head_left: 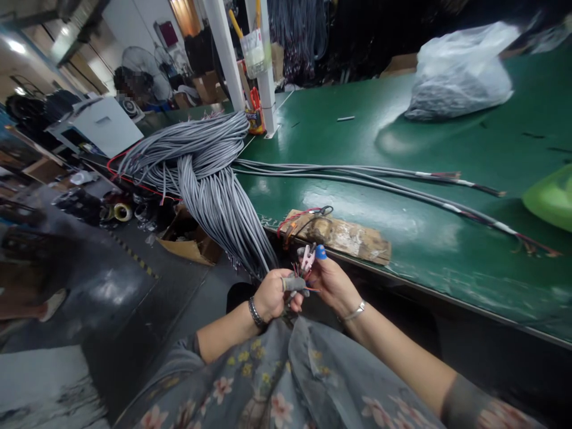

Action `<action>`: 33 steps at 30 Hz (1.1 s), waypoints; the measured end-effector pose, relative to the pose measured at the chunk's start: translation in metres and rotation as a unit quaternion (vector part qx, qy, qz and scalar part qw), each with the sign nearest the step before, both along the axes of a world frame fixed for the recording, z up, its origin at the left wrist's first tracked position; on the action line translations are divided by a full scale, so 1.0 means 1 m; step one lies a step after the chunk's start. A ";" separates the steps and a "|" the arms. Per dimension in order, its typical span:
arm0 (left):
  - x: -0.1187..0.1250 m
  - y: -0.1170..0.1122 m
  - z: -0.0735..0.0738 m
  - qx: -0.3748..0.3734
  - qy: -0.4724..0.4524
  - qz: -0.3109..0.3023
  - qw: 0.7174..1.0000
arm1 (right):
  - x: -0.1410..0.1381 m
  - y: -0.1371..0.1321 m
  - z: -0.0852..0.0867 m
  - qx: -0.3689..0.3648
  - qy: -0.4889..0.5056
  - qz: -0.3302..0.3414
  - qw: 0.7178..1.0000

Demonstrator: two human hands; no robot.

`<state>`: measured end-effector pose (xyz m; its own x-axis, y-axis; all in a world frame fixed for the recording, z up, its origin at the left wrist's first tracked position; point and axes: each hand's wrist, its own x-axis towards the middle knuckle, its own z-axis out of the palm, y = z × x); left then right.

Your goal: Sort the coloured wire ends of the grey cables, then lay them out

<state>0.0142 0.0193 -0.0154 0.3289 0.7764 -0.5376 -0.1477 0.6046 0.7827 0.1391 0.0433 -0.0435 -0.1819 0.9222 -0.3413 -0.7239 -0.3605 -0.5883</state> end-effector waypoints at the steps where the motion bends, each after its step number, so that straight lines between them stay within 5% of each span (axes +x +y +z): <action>1: 0.000 0.000 0.000 0.002 0.001 0.000 1.000 | 0.000 -0.001 0.001 0.000 0.001 0.004 1.000; 11: -0.002 -0.016 0.005 0.038 0.009 0.030 0.999 | 0.010 -0.007 0.007 -0.009 0.016 0.079 0.997; 18: 0.005 -0.018 0.008 0.035 0.003 0.090 0.995 | 0.005 -0.008 0.011 0.018 -0.024 0.031 0.999; 33: 0.007 -0.010 0.004 0.026 0.002 0.096 0.995 | 0.001 0.003 0.006 0.015 -0.031 0.018 0.999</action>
<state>0.0215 0.0090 -0.0112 0.1708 0.8512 -0.4962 -0.2535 0.5246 0.8127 0.1400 0.0460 -0.0376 -0.1948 0.9255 -0.3248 -0.6728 -0.3670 -0.6423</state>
